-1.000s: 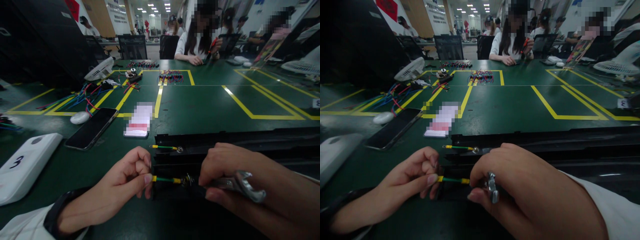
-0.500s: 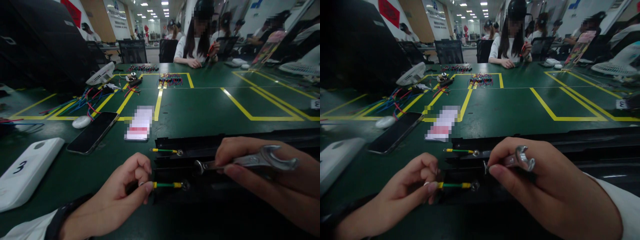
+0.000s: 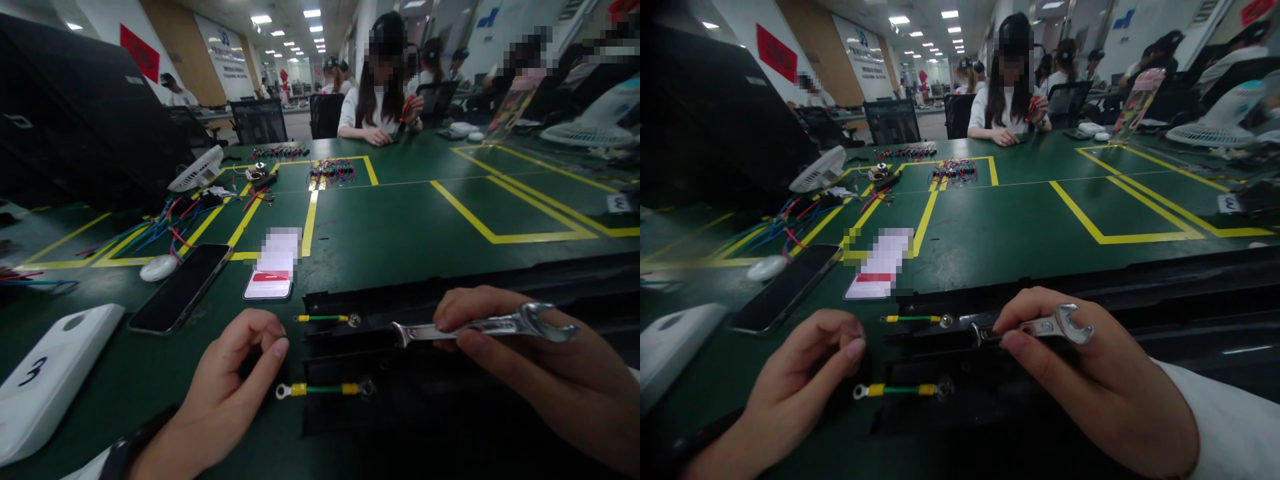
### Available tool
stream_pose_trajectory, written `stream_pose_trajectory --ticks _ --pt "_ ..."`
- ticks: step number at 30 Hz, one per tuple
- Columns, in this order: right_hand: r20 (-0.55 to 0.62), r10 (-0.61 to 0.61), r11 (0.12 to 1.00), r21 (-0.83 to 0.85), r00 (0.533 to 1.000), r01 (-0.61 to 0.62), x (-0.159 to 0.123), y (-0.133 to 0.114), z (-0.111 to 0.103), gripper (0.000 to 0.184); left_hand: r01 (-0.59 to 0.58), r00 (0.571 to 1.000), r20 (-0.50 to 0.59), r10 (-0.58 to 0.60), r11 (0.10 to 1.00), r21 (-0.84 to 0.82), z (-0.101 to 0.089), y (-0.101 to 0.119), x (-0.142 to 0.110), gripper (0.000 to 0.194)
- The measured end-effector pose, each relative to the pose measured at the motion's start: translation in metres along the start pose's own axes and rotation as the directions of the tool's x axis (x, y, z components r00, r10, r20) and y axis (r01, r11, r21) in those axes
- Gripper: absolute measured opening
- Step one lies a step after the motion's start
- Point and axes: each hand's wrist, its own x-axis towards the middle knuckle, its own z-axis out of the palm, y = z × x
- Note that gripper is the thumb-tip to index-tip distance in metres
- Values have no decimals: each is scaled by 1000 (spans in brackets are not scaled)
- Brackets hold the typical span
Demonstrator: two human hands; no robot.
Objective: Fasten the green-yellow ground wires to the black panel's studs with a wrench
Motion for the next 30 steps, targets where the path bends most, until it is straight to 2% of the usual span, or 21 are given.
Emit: stream_pose_trajectory --ticks 3,7,9,17,20,23,30 --pt "4 -21 1000 1 1000 21 -2 2 2 10 -130 990 -48 135 986 106 4 4 14 19" --pt "-15 -61 997 52 998 62 1 3 4 13 -246 969 8 248 951 189 11 13 30 20" --pt "23 -113 989 96 993 110 4 3 4 14 -271 963 52 266 944 186 14 17 34 23" --pt "74 -188 978 101 979 180 10 -6 1 20 -192 974 145 174 973 128 5 23 40 20" --pt "70 -232 969 110 970 223 15 -10 0 29 -184 972 166 166 978 100 0 26 45 20" --pt "72 -290 952 120 954 281 20 -12 -4 36 -171 973 172 155 982 84 -3 29 47 20" --pt "120 -396 916 115 910 384 27 -21 -8 34 -147 978 157 137 987 58 -12 42 50 19"
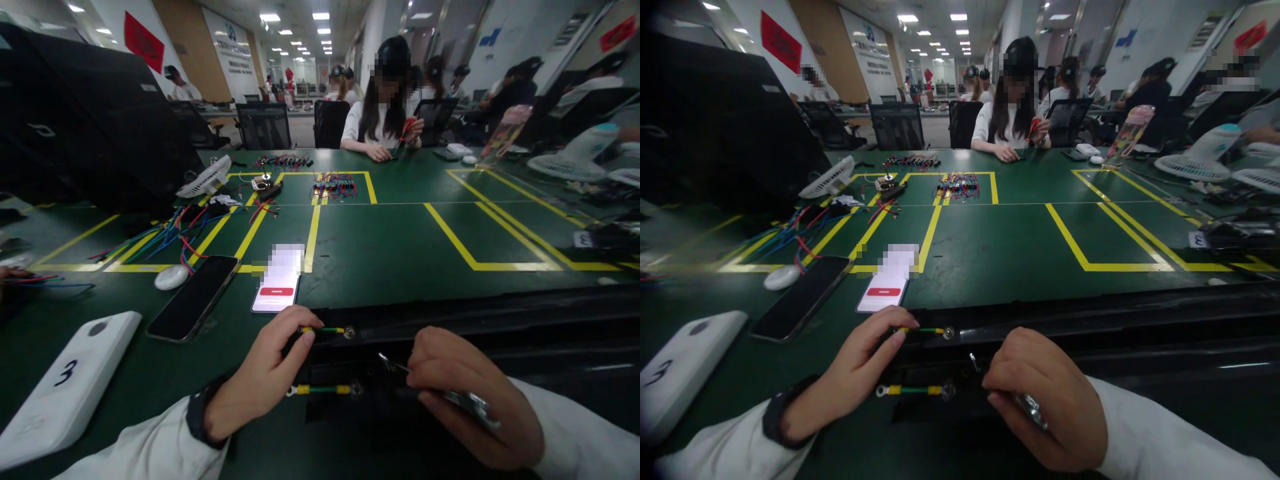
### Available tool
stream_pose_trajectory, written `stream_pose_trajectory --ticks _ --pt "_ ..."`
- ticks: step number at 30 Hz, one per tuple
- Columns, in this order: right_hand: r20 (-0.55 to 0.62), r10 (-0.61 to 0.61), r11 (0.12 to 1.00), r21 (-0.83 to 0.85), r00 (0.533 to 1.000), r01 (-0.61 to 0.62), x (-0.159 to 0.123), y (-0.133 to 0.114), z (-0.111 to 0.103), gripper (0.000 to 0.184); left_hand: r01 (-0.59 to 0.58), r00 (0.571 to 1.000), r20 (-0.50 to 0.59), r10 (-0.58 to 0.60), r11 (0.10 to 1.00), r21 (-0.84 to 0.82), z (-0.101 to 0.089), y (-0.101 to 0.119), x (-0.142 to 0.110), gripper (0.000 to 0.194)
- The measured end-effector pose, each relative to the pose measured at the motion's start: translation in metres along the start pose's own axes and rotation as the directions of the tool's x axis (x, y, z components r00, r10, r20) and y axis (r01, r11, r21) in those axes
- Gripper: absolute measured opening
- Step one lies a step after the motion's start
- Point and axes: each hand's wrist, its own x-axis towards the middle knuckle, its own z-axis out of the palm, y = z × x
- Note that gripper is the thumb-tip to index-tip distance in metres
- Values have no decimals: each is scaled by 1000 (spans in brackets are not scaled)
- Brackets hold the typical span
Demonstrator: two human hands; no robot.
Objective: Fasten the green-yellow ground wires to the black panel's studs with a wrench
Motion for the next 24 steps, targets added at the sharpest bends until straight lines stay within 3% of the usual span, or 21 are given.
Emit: stream_pose_trajectory --ticks 5,8,12,16,20,24 --pt "-1 -107 994 -35 994 107 3 -8 -2 29 6 1000 -7 -6 1000 -17 -10 12 0 16" --pt "-10 -97 995 -34 995 97 7 -18 -14 30 3 1000 -20 -3 1000 -18 -15 16 0 14" --pt "-47 105 993 -48 993 -108 29 -31 -32 28 1 998 -57 -2 1000 -12 -19 14 4 14" --pt "-15 314 943 -107 949 -314 64 -26 -34 16 19 996 -83 -19 1000 -2 -20 7 9 13" --pt "117 371 924 -144 921 -354 86 -8 -19 13 33 995 -96 -34 999 -7 -19 -2 10 12" --pt "185 414 907 -168 891 -386 88 4 -4 14 41 995 -93 -42 999 -18 -18 -13 12 14"
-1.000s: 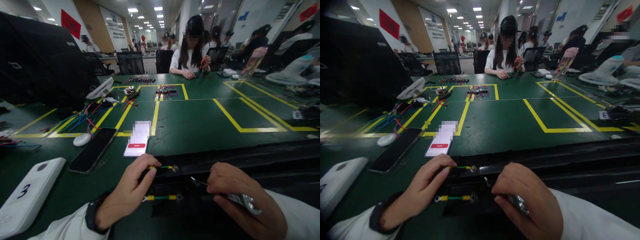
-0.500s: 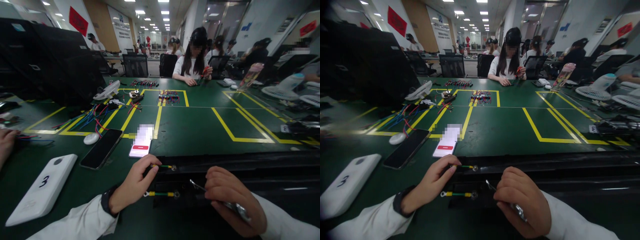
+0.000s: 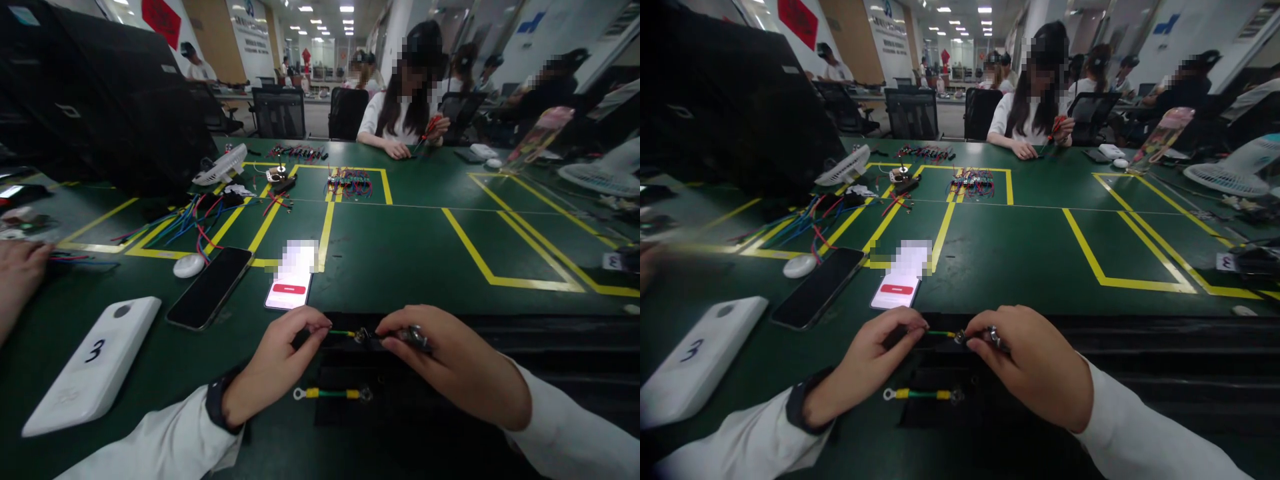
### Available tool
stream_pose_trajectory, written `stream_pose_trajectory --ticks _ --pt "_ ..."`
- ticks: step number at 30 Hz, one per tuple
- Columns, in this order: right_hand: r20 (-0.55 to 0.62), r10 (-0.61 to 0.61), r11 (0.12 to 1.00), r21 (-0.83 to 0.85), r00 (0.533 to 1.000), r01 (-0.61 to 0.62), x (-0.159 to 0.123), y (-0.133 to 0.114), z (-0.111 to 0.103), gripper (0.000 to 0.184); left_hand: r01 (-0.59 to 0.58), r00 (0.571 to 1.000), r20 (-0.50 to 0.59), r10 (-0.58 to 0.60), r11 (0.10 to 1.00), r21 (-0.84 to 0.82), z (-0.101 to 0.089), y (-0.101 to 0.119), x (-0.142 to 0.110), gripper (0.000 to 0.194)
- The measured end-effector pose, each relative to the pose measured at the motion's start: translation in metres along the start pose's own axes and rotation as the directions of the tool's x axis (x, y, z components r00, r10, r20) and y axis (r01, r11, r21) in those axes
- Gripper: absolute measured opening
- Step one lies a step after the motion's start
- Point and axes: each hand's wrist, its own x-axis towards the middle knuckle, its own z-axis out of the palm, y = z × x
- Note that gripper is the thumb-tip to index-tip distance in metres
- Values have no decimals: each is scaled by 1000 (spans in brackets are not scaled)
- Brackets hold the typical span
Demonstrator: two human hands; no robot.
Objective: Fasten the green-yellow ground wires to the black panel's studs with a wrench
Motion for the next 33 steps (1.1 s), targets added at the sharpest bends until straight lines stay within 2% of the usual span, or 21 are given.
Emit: stream_pose_trajectory --ticks 9,15,19,25,33 --pt "52 6 1000 -11 999 -6 8 10 14 19 11 1000 6 -11 1000 23 2 -12 -2 14" --pt "106 -6 1000 -21 994 8 12 15 11 20 37 999 27 -40 994 101 5 -15 -1 7" --pt "131 -13 1000 -21 991 16 14 22 6 22 52 996 62 -60 991 127 9 -16 1 10" --pt "181 -119 993 24 976 117 21 30 4 21 63 993 92 -74 992 109 10 -20 2 16" --pt "175 -235 970 107 956 219 30 41 6 19 89 991 87 -97 991 99 11 -22 10 15"
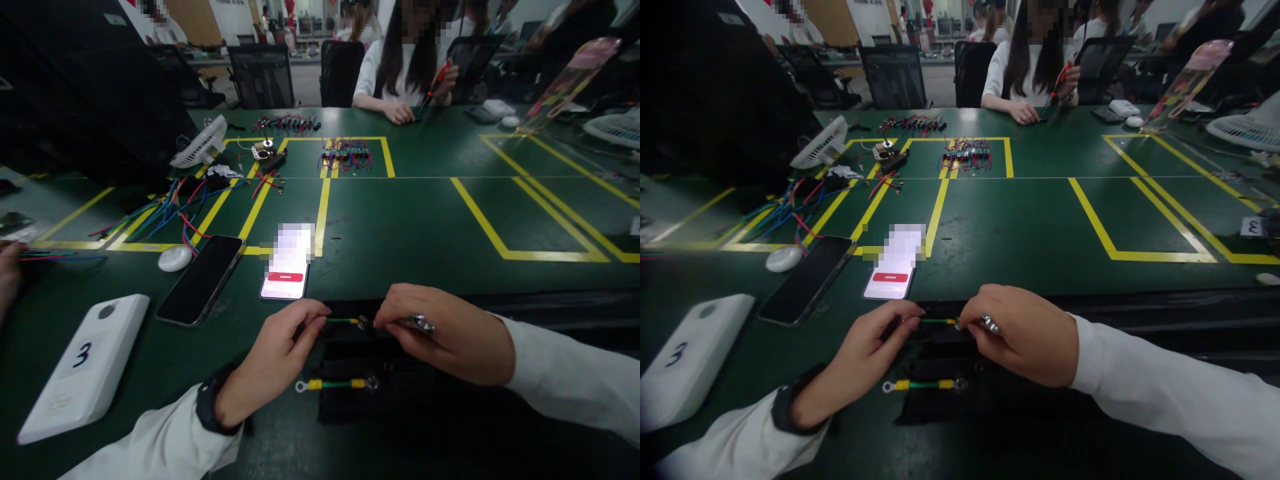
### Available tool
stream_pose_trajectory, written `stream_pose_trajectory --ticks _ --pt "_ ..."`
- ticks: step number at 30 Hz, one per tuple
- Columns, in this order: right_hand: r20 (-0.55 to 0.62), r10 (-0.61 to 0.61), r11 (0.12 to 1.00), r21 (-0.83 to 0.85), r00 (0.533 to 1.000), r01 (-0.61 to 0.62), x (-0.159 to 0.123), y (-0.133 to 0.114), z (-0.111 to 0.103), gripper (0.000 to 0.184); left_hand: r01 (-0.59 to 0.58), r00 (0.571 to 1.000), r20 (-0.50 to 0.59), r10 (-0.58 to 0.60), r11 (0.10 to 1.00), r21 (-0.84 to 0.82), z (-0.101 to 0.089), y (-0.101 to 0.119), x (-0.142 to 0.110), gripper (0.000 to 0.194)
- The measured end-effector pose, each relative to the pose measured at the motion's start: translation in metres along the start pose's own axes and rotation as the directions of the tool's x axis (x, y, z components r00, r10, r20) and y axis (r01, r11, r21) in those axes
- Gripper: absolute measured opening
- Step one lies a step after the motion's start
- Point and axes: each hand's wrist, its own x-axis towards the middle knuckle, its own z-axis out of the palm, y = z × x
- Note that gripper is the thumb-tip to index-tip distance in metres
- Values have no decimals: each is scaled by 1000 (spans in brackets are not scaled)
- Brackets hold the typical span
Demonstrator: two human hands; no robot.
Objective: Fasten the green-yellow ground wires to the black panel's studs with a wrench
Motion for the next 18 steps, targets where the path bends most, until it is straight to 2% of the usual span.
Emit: stream_pose_trajectory --ticks 6,13,18 --pt "-15 32 998 61 999 -31 2 8 -6 18 18 1000 6 -18 1000 1 0 -1 7 14" --pt "-142 154 987 55 978 -148 -3 15 -10 8 31 999 21 -31 999 -9 1 -6 11 14" --pt "-135 141 990 23 981 -139 -3 21 -5 5 35 999 23 -34 999 -13 2 -9 11 14"
